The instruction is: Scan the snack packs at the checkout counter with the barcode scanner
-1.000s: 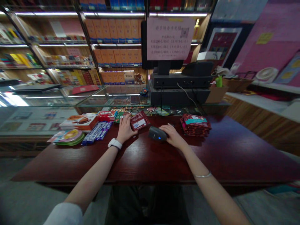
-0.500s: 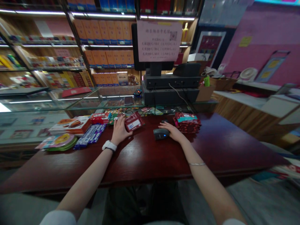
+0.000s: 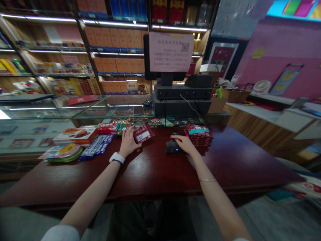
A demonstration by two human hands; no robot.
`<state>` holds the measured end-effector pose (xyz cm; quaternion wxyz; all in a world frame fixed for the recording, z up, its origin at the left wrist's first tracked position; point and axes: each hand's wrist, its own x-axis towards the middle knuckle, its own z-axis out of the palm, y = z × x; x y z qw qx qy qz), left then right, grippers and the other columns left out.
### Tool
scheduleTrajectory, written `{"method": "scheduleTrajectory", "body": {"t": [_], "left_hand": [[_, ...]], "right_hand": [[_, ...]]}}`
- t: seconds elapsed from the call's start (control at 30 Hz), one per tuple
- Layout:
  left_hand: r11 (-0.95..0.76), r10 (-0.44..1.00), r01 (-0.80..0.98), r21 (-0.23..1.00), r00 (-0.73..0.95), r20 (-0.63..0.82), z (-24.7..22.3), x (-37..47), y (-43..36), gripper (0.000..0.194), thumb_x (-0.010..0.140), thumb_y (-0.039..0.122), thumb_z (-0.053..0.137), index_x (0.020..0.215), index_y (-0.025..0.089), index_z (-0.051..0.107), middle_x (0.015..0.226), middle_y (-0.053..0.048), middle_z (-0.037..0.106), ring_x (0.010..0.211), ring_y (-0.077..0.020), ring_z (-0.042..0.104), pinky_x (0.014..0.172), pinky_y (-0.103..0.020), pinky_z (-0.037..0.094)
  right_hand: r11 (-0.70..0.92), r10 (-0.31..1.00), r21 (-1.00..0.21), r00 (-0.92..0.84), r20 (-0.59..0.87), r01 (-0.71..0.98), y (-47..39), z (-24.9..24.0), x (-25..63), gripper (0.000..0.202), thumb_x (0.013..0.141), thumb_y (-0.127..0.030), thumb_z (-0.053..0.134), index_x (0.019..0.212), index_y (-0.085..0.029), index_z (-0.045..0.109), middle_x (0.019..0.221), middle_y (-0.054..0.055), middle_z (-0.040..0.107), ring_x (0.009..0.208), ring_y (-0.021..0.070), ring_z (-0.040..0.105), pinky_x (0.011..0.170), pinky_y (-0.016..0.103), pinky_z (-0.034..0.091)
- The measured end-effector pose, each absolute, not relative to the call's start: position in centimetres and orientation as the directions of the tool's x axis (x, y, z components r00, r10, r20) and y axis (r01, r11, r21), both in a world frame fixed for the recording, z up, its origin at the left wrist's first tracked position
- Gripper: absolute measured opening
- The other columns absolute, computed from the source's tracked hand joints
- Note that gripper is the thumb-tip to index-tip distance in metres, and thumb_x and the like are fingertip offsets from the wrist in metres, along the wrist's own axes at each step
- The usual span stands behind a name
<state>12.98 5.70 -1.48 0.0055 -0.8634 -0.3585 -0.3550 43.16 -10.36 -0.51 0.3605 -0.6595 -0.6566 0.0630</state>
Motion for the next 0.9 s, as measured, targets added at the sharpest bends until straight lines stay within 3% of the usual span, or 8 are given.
{"method": "scheduleTrajectory", "body": {"t": [0.13, 0.27, 0.5, 0.7, 0.83, 0.9], "left_hand": [[-0.731, 0.632, 0.631, 0.260, 0.482, 0.606, -1.3, 12.9, 5.6, 0.083, 0.063, 0.035, 0.072, 0.137, 0.015, 0.039, 0.151, -0.017, 0.040, 0.141, -0.0339, 0.037, 0.122, -0.054, 0.015], [-0.726, 0.639, 0.631, 0.272, 0.475, 0.605, -1.0, 12.9, 5.4, 0.083, 0.064, 0.035, 0.071, 0.138, 0.015, 0.038, 0.152, -0.017, 0.040, 0.141, -0.0338, 0.036, 0.122, -0.054, 0.015], [-0.725, 0.639, 0.630, 0.278, 0.465, 0.612, -0.7, 12.9, 5.4, 0.084, 0.064, 0.035, 0.072, 0.138, 0.016, 0.037, 0.151, -0.018, 0.040, 0.141, -0.0346, 0.036, 0.122, -0.055, 0.015], [-0.724, 0.640, 0.624, 0.293, 0.451, 0.622, -0.3, 12.8, 5.2, 0.084, 0.064, 0.036, 0.073, 0.137, 0.015, 0.037, 0.151, -0.017, 0.039, 0.141, -0.0331, 0.036, 0.122, -0.054, 0.015], [-0.733, 0.631, 0.616, 0.288, 0.457, 0.627, -0.3, 12.8, 5.2, 0.083, 0.064, 0.036, 0.074, 0.136, 0.016, 0.038, 0.152, -0.018, 0.039, 0.142, -0.0338, 0.036, 0.122, -0.054, 0.016], [-0.737, 0.628, 0.612, 0.287, 0.463, 0.625, -0.2, 12.9, 5.2, 0.082, 0.064, 0.036, 0.074, 0.136, 0.017, 0.038, 0.152, -0.018, 0.039, 0.142, -0.0341, 0.035, 0.122, -0.055, 0.015]], "right_hand": [[0.119, 0.941, -0.465, 0.049, 0.334, 0.877, -10.6, 0.6, 40.6, 0.030, 0.090, -0.044, 0.054, 0.109, -0.029, 0.072, 0.113, 0.001, 0.074, 0.109, 0.0250, 0.068, 0.099, 0.041, 0.051], [0.081, 0.937, -0.366, 0.054, 0.345, 0.927, -10.6, 1.0, 40.4, 0.034, 0.094, -0.046, 0.046, 0.096, -0.026, 0.074, 0.103, 0.004, 0.076, 0.098, 0.0263, 0.070, 0.092, 0.042, 0.052], [-0.002, 0.932, -0.205, 0.076, 0.355, 0.979, -10.6, 1.4, 40.9, 0.039, 0.088, -0.057, 0.051, 0.070, -0.026, 0.067, 0.081, 0.003, 0.075, 0.082, 0.0245, 0.069, 0.101, 0.049, 0.043], [-0.060, 0.959, -0.131, 0.094, 0.268, 0.990, -10.3, 2.6, 41.4, 0.012, 0.079, -0.033, 0.061, 0.078, -0.027, 0.072, 0.083, 0.003, 0.076, 0.084, 0.0255, 0.070, 0.097, 0.044, 0.046], [-0.046, 0.963, -0.192, 0.095, 0.254, 0.980, -10.2, 2.1, 42.4, 0.018, 0.080, -0.030, 0.059, 0.090, -0.027, 0.074, 0.092, 0.003, 0.077, 0.088, 0.0260, 0.071, 0.092, 0.040, 0.051], [-0.020, 0.950, -0.246, 0.095, 0.296, 0.969, -10.0, 1.7, 42.2, 0.027, 0.082, -0.034, 0.059, 0.103, -0.025, 0.072, 0.108, 0.007, 0.074, 0.102, 0.0290, 0.069, 0.097, 0.043, 0.050]]}}
